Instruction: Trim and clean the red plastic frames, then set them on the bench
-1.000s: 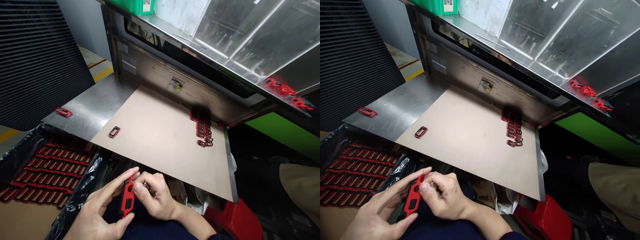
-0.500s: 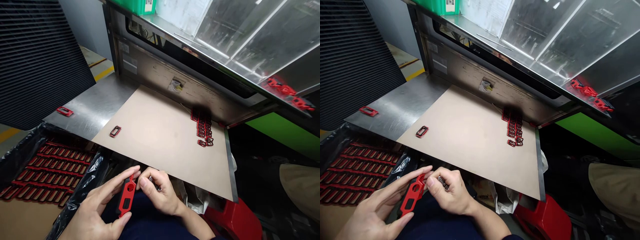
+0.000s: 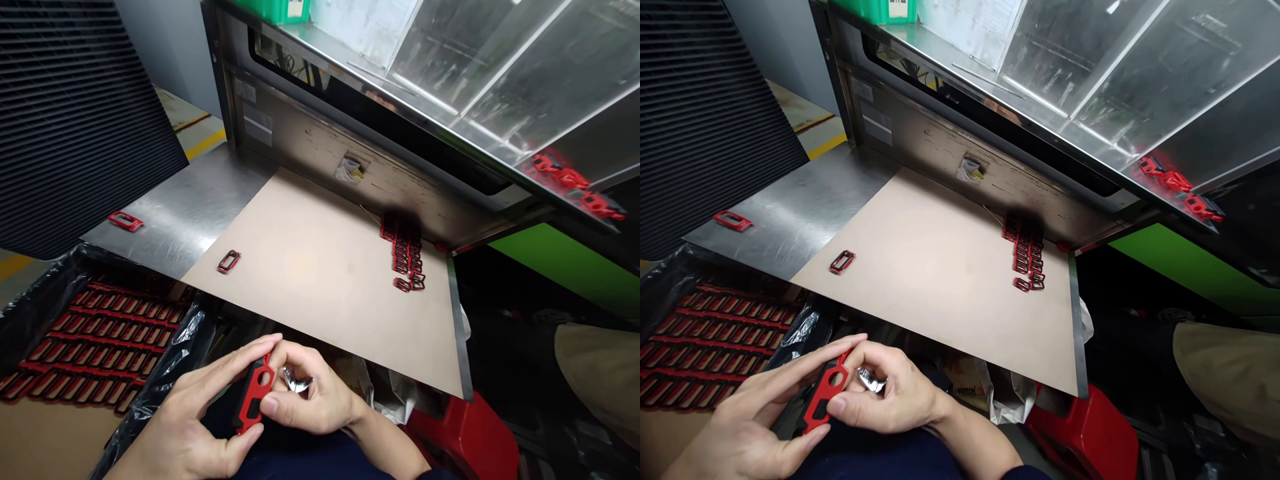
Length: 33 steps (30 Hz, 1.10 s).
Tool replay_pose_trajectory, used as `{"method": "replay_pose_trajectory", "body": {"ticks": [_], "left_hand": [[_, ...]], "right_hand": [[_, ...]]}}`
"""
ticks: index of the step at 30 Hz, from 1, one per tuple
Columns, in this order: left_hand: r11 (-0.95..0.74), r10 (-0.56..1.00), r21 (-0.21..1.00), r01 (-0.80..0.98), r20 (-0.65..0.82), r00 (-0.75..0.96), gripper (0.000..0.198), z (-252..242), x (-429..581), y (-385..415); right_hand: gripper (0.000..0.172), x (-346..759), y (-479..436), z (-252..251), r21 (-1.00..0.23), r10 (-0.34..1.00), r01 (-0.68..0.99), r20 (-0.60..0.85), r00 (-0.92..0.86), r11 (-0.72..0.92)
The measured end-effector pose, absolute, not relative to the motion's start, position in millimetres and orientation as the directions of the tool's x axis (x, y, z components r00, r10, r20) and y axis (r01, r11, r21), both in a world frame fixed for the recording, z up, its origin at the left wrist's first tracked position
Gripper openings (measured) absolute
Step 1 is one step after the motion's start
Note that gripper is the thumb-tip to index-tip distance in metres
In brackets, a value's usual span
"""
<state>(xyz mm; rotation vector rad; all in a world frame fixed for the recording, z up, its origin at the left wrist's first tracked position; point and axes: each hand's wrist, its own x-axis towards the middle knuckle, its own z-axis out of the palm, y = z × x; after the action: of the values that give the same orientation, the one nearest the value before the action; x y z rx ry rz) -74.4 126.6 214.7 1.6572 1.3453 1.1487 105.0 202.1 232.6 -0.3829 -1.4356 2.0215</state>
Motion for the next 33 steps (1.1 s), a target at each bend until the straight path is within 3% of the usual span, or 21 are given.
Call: {"method": "replay_pose_trajectory", "body": {"ticks": [4,11,18,21,27,33], "left_hand": [[-0.255,0.967,0.888,0.382,0.225,0.123,0.079,214,-80,128],[-0.345,0.935,0.818,0.461,0.254,0.248,0.078,209,-88,131],[-0.409,0.909,0.792,0.453,0.311,0.278,0.079,209,-89,132],[-0.413,0.908,0.779,0.472,0.315,0.275,0.077,208,-90,132],[-0.273,0.959,0.89,0.365,0.223,0.174,0.073,207,-86,128],[-0.181,0.982,0.953,0.242,0.161,0.1,0.071,214,-82,126]], "right_hand": [[0.025,106,200,228,-0.896,0.601,-0.349,0.124,-0.79,-0.274],[0.034,107,199,234,-0.961,0.708,-0.224,0.043,-0.705,-0.164],[0.025,105,198,233,-0.938,0.666,-0.309,0.13,-0.734,-0.157],[0.024,105,194,235,-0.974,0.718,-0.219,0.112,-0.687,-0.056],[0.042,104,188,235,-0.996,0.778,-0.088,0.029,-0.627,-0.034],[0.042,104,184,236,-0.998,0.827,-0.055,0.017,-0.563,-0.017]]}}
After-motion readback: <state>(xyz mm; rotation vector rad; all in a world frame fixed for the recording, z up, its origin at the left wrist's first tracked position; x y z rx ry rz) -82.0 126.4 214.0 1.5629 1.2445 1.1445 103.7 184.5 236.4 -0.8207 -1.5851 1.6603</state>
